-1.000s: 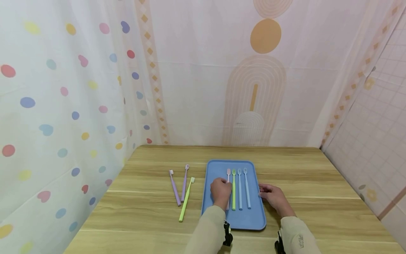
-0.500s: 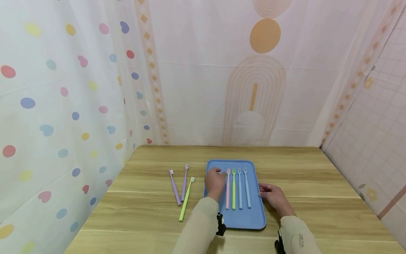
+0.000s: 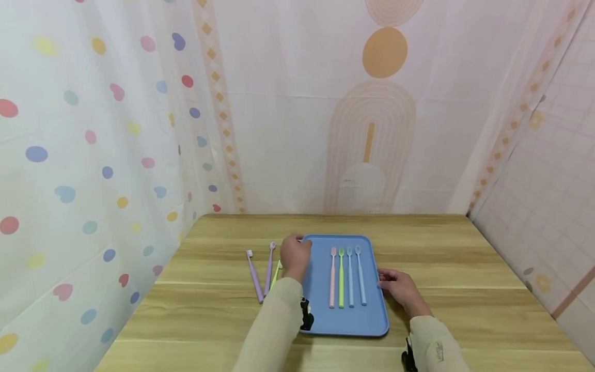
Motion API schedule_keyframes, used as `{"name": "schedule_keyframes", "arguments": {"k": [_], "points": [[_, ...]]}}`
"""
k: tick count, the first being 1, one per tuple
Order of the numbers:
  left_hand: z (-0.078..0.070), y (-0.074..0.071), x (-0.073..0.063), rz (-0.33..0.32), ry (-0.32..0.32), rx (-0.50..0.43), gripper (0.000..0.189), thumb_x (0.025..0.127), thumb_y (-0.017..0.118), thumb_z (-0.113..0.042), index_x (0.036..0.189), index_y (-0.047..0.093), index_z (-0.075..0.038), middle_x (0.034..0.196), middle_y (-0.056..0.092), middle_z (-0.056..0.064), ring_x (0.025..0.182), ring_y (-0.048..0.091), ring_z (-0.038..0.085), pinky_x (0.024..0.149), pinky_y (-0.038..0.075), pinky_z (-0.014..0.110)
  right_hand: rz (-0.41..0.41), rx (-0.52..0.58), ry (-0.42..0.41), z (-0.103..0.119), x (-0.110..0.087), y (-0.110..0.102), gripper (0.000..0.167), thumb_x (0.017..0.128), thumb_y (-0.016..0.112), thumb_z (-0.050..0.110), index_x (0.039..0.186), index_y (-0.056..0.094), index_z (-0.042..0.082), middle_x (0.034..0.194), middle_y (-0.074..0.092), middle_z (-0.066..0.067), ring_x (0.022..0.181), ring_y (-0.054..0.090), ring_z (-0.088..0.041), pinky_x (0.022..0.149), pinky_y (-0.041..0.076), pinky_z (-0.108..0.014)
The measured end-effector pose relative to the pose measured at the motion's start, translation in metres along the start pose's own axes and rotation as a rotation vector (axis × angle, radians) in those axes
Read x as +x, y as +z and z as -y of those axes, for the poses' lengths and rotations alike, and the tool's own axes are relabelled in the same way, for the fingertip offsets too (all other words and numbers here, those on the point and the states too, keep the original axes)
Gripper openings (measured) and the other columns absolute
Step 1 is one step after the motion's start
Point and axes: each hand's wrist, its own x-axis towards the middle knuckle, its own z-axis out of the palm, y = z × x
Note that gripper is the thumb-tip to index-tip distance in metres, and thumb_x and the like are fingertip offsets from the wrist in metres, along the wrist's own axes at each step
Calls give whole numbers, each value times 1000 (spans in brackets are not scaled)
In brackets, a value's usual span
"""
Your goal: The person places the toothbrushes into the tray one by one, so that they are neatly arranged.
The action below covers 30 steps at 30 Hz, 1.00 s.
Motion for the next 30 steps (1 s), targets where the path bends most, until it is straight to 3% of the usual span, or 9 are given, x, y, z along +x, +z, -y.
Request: {"name": "schedule_keyframes", "arguments": {"k": [12, 18, 30], "points": [[8, -35, 36, -140, -25, 19, 32, 84, 72, -15, 112, 71, 0, 106, 66, 19, 98, 62, 36, 76, 51, 52, 8, 2, 5, 1, 2, -1, 41, 89, 64, -3, 130, 59, -9, 108, 64, -17, 102, 57, -29, 82, 49, -32], [9, -54, 45, -165, -38, 10, 33, 85, 70, -14, 115, 69, 2, 110, 64, 22, 101, 60, 38, 78, 50, 53, 7, -12, 7, -1, 3, -1, 41, 90, 64, -3, 130, 59, -9, 109, 64, -18, 104, 57, -30, 86, 48, -36], [28, -84, 62, -226, -74, 24, 36, 85, 70, -14, 117, 67, 3, 114, 64, 25, 106, 58, 40, 81, 48, 57, 2, -20, -10, 0, 3, 2, 40, 89, 65, -2, 129, 60, -9, 106, 64, -17, 102, 57, -30, 84, 49, -36]]}}
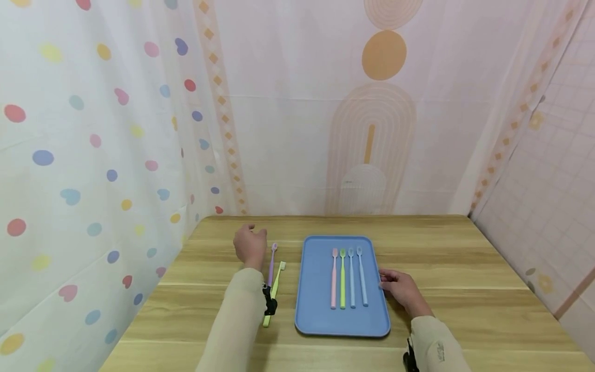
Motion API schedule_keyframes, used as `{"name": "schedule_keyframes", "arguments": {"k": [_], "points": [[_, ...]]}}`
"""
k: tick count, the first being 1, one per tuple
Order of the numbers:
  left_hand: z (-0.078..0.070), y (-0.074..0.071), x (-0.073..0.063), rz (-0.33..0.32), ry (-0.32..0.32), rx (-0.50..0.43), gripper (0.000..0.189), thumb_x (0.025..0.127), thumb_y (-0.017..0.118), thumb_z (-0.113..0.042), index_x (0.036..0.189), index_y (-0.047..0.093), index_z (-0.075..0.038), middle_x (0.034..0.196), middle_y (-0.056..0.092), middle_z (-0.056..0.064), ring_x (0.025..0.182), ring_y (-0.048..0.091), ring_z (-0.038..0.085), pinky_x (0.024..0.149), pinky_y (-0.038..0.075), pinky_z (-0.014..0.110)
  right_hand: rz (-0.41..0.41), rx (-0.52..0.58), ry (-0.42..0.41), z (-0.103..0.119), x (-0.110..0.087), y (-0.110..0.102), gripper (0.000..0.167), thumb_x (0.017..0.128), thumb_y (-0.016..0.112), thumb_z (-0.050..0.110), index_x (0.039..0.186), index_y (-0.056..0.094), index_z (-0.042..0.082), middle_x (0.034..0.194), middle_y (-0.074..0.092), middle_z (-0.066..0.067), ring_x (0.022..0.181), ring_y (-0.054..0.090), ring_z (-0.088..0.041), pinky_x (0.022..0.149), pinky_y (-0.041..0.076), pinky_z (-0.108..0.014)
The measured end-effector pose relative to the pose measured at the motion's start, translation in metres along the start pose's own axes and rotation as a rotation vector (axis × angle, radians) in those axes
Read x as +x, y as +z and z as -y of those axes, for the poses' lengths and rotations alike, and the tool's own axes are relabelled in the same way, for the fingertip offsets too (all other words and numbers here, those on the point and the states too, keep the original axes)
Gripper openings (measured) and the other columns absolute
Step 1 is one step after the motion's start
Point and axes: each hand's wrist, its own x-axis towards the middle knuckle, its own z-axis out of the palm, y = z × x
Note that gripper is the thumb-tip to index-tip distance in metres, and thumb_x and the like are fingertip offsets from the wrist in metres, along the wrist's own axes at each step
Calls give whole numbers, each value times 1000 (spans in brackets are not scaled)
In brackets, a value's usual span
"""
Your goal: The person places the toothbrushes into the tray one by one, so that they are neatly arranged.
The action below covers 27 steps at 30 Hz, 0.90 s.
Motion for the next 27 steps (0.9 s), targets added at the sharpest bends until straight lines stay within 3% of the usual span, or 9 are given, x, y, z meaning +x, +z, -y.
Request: {"name": "schedule_keyframes", "arguments": {"k": [12, 27], "points": [[25, -22, 8, 40, -41, 26, 50, 89, 70, -21, 129, 57, 6, 126, 55, 29, 115, 51, 44, 93, 43, 59, 1, 6, 5, 2, 1, 1, 41, 89, 64, -3, 129, 59, -10, 106, 64, -17, 101, 57, -29, 84, 49, -36], [52, -31, -3, 69, -91, 34, 54, 90, 69, -22, 130, 54, 10, 129, 53, 32, 120, 48, 47, 97, 40, 57, 2, 9, 16, 3, 2, 3, 41, 90, 63, -3, 130, 58, -10, 107, 63, -18, 102, 57, -30, 84, 50, -35]]}}
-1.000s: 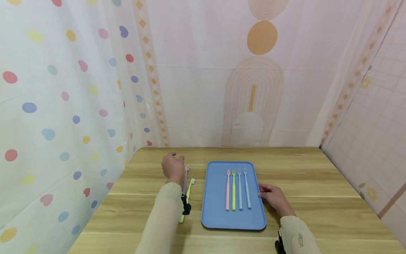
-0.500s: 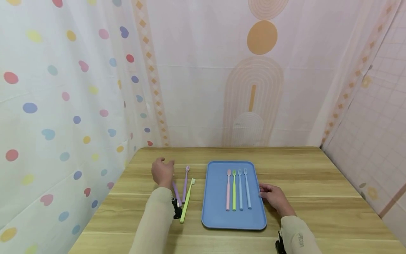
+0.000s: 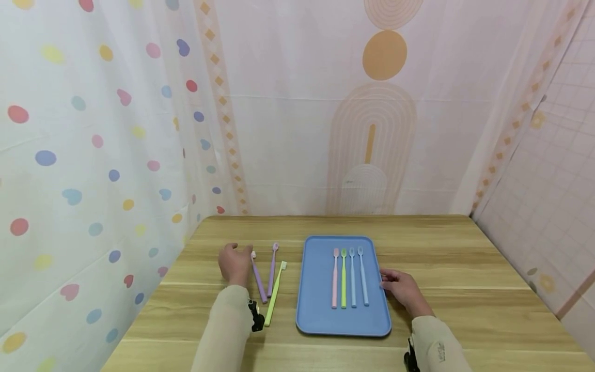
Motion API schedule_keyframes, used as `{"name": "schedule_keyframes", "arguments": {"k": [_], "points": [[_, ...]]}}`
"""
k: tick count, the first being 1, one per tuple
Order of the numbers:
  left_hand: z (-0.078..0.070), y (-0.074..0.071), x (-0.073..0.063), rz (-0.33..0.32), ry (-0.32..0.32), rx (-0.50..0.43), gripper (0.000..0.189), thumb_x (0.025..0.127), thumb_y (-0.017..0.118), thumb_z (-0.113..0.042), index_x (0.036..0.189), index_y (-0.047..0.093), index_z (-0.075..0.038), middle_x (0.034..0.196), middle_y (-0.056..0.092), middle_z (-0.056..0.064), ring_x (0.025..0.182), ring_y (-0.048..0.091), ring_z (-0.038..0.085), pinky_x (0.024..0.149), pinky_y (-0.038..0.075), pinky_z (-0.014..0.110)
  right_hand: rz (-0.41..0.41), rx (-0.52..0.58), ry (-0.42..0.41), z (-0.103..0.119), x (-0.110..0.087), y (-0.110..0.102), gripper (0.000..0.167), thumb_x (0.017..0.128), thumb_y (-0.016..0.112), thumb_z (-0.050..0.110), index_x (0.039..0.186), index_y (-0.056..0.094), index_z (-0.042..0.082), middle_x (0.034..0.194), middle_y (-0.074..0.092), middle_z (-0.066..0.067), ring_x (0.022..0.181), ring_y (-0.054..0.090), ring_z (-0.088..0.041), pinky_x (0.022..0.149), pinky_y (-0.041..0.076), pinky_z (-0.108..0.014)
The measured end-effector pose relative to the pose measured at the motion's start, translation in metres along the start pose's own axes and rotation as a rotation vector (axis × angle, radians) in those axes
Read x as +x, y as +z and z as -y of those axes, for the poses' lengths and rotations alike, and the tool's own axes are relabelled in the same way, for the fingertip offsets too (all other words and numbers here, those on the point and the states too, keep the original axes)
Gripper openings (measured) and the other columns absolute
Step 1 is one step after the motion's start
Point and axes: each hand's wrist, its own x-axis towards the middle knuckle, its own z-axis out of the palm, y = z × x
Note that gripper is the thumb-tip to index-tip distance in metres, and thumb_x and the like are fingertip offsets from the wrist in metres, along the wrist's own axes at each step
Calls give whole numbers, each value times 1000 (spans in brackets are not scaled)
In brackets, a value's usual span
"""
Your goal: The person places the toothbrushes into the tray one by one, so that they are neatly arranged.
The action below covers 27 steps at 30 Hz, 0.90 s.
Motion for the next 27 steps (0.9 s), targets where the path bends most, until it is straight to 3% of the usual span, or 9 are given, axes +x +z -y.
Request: {"name": "schedule_keyframes", "arguments": {"k": [9, 18, 27], "points": [[13, 4, -8, 50, -21, -48, 55, 89, 70, -17, 130, 52, 14, 129, 53, 36, 120, 48, 50, 103, 37, 56, 2, 4, 7, 0, 3, 3, 41, 90, 64, -2, 130, 59, -9, 108, 64, -18, 103, 57, -30, 86, 49, -37], [29, 11, -19, 84, -88, -83, 54, 90, 69, -19, 130, 51, 13, 119, 58, 34, 107, 57, 46, 93, 45, 53, 14, -2, -16, 0, 4, 5, 41, 89, 64, -3, 130, 59, -10, 107, 64, -18, 102, 58, -29, 84, 50, -36], [49, 22, -24, 77, -42, -108, 48, 88, 71, -16, 123, 57, 13, 118, 58, 31, 106, 57, 42, 89, 49, 51, 13, -14, -22, 0, 0, 4, 41, 90, 64, -1, 130, 58, -10, 109, 65, -19, 104, 58, -31, 87, 49, -38]]}}
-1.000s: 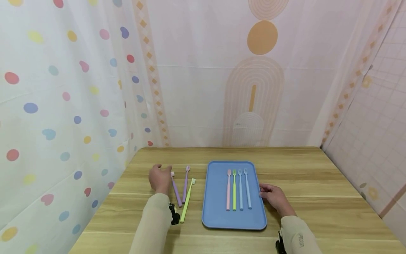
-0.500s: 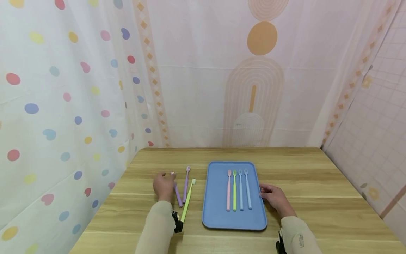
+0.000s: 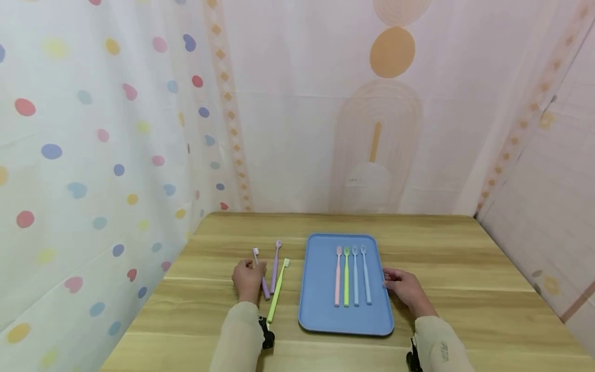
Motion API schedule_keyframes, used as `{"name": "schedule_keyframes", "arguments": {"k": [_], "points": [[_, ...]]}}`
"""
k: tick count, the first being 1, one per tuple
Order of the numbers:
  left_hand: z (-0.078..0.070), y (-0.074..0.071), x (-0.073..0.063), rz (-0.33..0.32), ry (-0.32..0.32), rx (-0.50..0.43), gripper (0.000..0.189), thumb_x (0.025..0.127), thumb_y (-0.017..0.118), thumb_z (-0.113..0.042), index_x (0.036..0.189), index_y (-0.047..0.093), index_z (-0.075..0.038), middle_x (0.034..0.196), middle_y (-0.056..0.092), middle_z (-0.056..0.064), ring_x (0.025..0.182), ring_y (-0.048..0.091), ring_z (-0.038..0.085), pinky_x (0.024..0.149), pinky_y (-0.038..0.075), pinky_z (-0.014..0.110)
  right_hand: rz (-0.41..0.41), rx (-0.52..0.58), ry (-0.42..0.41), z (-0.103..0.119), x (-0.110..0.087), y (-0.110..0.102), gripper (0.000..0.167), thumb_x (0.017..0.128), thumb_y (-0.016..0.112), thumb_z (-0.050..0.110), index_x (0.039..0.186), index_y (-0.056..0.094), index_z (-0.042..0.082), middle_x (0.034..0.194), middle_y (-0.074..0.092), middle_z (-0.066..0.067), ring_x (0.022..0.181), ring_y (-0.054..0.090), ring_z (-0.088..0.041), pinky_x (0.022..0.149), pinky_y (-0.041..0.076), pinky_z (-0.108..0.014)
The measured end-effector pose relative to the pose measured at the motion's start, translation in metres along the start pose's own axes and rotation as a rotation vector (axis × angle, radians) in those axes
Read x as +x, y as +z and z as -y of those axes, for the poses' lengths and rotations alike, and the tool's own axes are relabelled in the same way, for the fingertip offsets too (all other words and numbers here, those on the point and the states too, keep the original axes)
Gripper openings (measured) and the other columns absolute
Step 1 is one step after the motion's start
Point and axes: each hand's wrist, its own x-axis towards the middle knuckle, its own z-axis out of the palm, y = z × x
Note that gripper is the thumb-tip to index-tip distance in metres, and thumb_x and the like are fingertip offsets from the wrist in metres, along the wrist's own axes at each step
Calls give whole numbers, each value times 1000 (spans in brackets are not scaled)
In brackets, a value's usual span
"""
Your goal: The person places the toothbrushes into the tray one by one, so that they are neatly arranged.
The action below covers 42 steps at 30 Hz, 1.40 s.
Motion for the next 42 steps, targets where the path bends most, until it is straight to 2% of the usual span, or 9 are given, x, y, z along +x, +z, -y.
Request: {"name": "schedule_keyframes", "arguments": {"k": [7, 14, 20, 25, 34, 39, 42], "points": [[1, 6, -1, -2, -11, 21, 44, 85, 73, -13, 118, 61, 14, 117, 61, 32, 106, 59, 43, 91, 48, 51, -8, 26, 6, -5, -2, 0, 41, 89, 64, -3, 129, 58, -12, 108, 65, -19, 101, 59, -29, 79, 51, -30], [-3, 8, -1, -28, -20, 61, 42, 84, 73, -13, 116, 63, 11, 117, 62, 31, 107, 59, 45, 93, 46, 53, -11, 34, 15, -4, -2, -1, 41, 89, 64, -3, 129, 58, -12, 108, 65, -20, 101, 59, -30, 80, 52, -32], [-7, 7, -1, -56, -13, 130, 37, 83, 74, -13, 111, 66, 10, 112, 64, 28, 103, 61, 44, 88, 47, 52, -14, 39, 11, -5, -1, -1, 42, 88, 64, -3, 128, 58, -12, 106, 65, -18, 101, 59, -29, 80, 51, -32], [-6, 7, -1, -42, -23, 124, 31, 84, 70, -9, 108, 68, 10, 106, 67, 27, 97, 62, 42, 85, 47, 53, -12, 42, 24, -5, -1, -1, 42, 89, 64, -4, 129, 58, -12, 107, 65, -18, 101, 58, -29, 80, 51, -32], [-8, 8, 0, -74, -32, 140, 21, 81, 67, -6, 96, 70, 8, 91, 69, 23, 83, 64, 39, 76, 50, 51, 0, 21, 10, -3, 0, -1, 41, 90, 64, -2, 130, 58, -11, 108, 65, -19, 102, 59, -30, 83, 51, -35], [-8, 6, 4, -119, -29, 160, 17, 81, 65, -3, 92, 70, 9, 88, 69, 24, 83, 64, 42, 74, 50, 52, 2, 29, 17, -2, 3, 0, 42, 90, 65, -2, 130, 58, -10, 107, 65, -18, 102, 59, -29, 83, 50, -35], [-8, 6, 4, -117, -38, 169, 18, 82, 64, -4, 92, 71, 10, 89, 69, 26, 84, 64, 43, 75, 50, 53, -3, 27, 25, -4, 4, 0, 42, 90, 65, -1, 130, 58, -10, 107, 65, -17, 101, 59, -29, 84, 50, -36]]}}
